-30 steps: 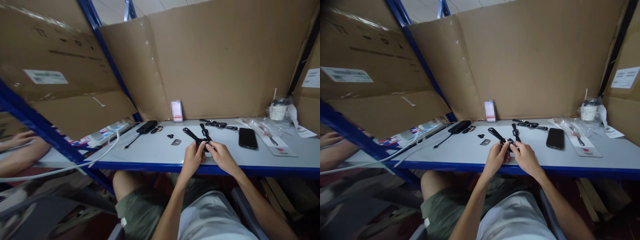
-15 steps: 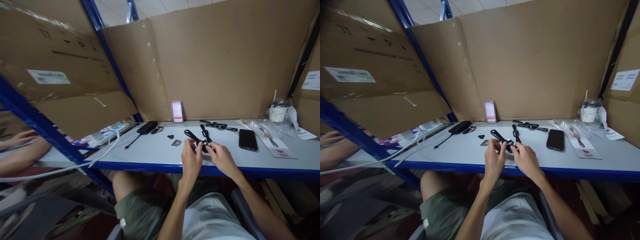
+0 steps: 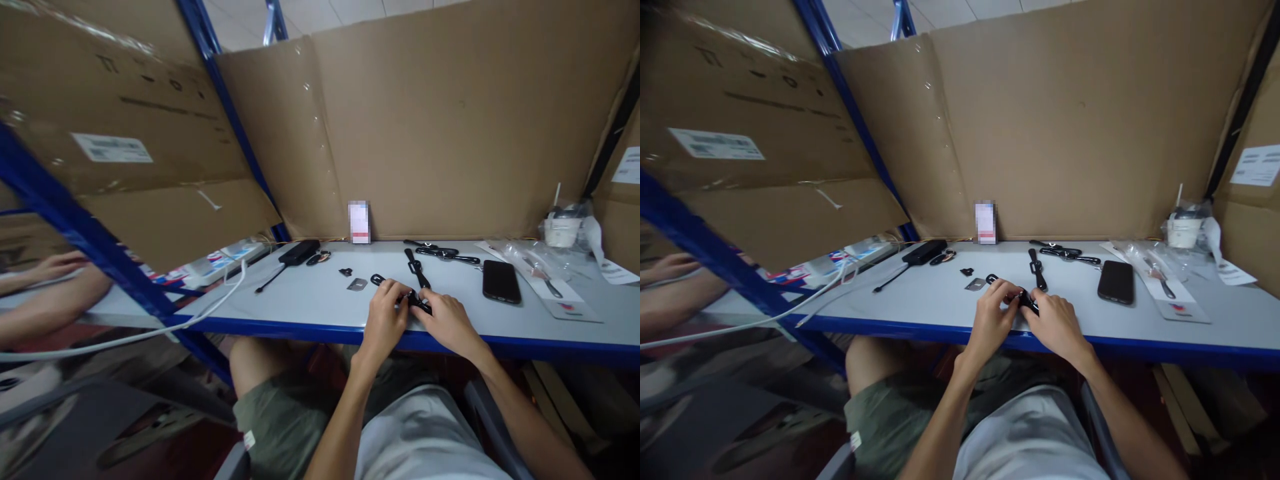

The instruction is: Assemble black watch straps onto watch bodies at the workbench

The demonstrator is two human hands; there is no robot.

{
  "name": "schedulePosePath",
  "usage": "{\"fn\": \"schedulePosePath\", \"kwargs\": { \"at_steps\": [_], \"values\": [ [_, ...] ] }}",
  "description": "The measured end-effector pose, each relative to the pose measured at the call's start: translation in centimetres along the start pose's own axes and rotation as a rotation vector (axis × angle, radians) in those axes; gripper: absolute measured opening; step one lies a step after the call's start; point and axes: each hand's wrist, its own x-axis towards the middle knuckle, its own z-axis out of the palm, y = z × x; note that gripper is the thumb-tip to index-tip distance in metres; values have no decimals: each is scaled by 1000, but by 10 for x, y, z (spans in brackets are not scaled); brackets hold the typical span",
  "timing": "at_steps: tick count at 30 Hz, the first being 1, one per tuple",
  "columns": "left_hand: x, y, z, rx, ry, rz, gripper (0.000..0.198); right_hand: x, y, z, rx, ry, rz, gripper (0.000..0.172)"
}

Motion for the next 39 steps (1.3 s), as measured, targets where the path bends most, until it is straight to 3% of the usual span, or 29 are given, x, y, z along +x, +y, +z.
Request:
{"fn": "schedulePosePath", "kwargs": {
  "at_steps": [10,16,20,24,27,29,33,36,39],
  "values": [
    [-2,-5,0,138,-46,97,25,-2,-3,-2,-79,-14,-6,27],
    [4,-5,-9,305,-199,240,28,-1,-3,-1,-113,-7,-15,26],
    [7,-5,-15,283,-254,281,26,-1,-3,-1,-85,8,-14,25],
    [5,-7,-14,66,-103,183,15,0,-1,0,47,22,-16,21],
    [6,-11,-14,-44,89,-15,8,0,7,-4,220,90,-8,18],
    [9,-14,-15,-67,128,-165,6,-3,17,-11,278,194,24,17],
    [15,-16,-17,-73,-100,-277,15,-13,43,-31,95,372,187,18],
    [15,-14,-17,-16,-239,-256,17,-21,61,-40,-72,350,246,21],
    [14,-12,-16,29,-273,-251,18,-22,70,-40,-76,265,228,21]
  ]
}}
